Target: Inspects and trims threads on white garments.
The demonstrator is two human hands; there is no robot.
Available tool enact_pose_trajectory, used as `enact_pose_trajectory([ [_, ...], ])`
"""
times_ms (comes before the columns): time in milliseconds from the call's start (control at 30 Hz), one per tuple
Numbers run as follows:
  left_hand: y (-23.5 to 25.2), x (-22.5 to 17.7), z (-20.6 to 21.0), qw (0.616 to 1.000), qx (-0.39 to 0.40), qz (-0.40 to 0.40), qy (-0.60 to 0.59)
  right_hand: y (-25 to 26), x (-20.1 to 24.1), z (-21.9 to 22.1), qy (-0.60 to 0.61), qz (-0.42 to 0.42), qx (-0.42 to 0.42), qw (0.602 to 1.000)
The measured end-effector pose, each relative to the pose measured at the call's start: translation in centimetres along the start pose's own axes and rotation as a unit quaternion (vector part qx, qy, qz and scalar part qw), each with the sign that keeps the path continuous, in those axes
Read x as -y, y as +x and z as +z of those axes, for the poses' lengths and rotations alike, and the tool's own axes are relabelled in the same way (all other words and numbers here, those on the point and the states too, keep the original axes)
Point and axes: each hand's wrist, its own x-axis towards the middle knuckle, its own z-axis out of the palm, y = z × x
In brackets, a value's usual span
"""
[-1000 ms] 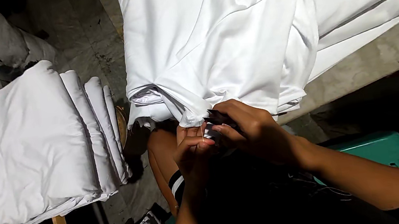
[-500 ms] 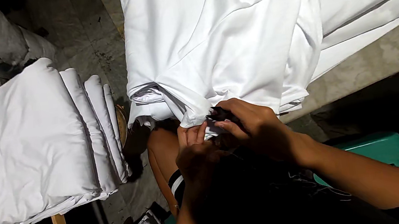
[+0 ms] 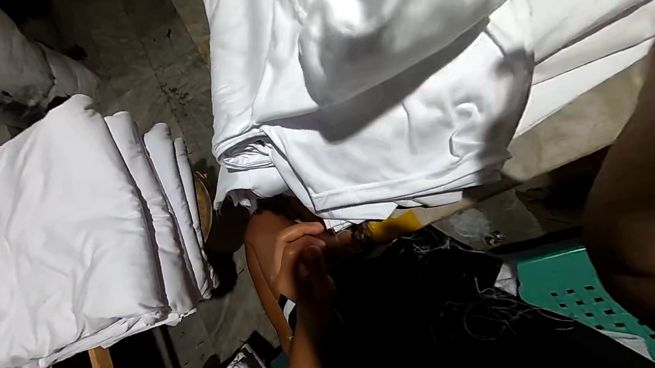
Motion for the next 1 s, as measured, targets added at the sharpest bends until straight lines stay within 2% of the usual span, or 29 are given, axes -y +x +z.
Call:
enact_pose_trajectory([
  [33, 0.0, 0.2, -0.3, 1.0, 0.006, -0.006, 0.021, 0.7, 4.2, 2.7, -0.036, 0.074, 0.025, 0.996],
  [67, 0.1, 0.4, -0.4, 0.999, 0.001, -0.015, 0.04, 1.1, 6.9, 5.3, -0.055, 0.116, 0.101, 0.987],
  [133, 0.5, 0.8, -0.4, 0.997, -0.02, -0.017, 0.071, -1.1, 7.5, 8.9, -0.031, 0.111, 0.258, 0.959],
  [167, 0.7, 0.9, -0.2, 0.996, -0.022, -0.009, 0.087, -2.7, 6.8, 9.9, -0.029, 0.103, 0.296, 0.949],
  [233, 1.1, 0.8, 0.7, 0.99, 0.017, 0.017, 0.139, -5.0, 5.8, 10.4, -0.045, 0.079, 0.27, 0.959],
  [333, 1.9, 0.2, 2.7, 0.965, 0.121, 0.058, 0.226, -5.1, 6.7, 10.1, -0.031, 0.054, 0.202, 0.977],
  [367, 2.3, 0.7, 3.1, 0.961, 0.115, 0.071, 0.241, -4.5, 7.4, 10.0, -0.007, 0.055, 0.186, 0.981],
  [467, 3.5, 3.4, 2.6, 0.976, 0.011, 0.049, 0.21, -2.2, 9.0, 9.0, 0.022, 0.051, 0.162, 0.985],
  [533, 3.9, 3.1, 3.1, 0.996, -0.028, -0.005, 0.087, -0.9, 9.1, 8.8, -0.02, 0.046, 0.143, 0.988],
  [567, 4.0, 2.0, 3.6, 0.996, -0.033, -0.07, -0.044, -0.5, 8.7, 9.0, -0.053, 0.062, 0.134, 0.988],
  [600, 4.1, 0.9, 3.8, 0.966, -0.031, -0.16, -0.199, -0.2, 7.9, 9.7, -0.086, 0.091, 0.122, 0.985],
  [667, 4.7, -0.1, 3.5, 0.868, -0.032, -0.289, -0.402, -0.1, 5.8, 12.2, -0.129, 0.163, 0.099, 0.973],
  [733, 4.7, 0.1, 3.2, 0.81, -0.038, -0.328, -0.485, -0.3, 4.8, 13.9, -0.148, 0.207, 0.105, 0.961],
  [767, 4.5, 0.3, 3.0, 0.803, -0.031, -0.318, -0.504, -0.2, 5.0, 13.7, -0.139, 0.215, 0.119, 0.959],
  [833, 4.0, 0.3, 2.7, 0.826, -0.023, -0.279, -0.489, -0.1, 6.2, 12.8, -0.105, 0.235, 0.138, 0.956],
  [933, 3.7, -0.1, 3.1, 0.902, -0.056, -0.234, -0.359, -0.8, 9.3, 12.8, -0.08, 0.239, 0.132, 0.959],
  [1000, 3.6, 0.2, 3.0, 0.932, -0.087, -0.202, -0.288, -1.6, 11.3, 13.3, -0.033, 0.24, 0.133, 0.961],
])
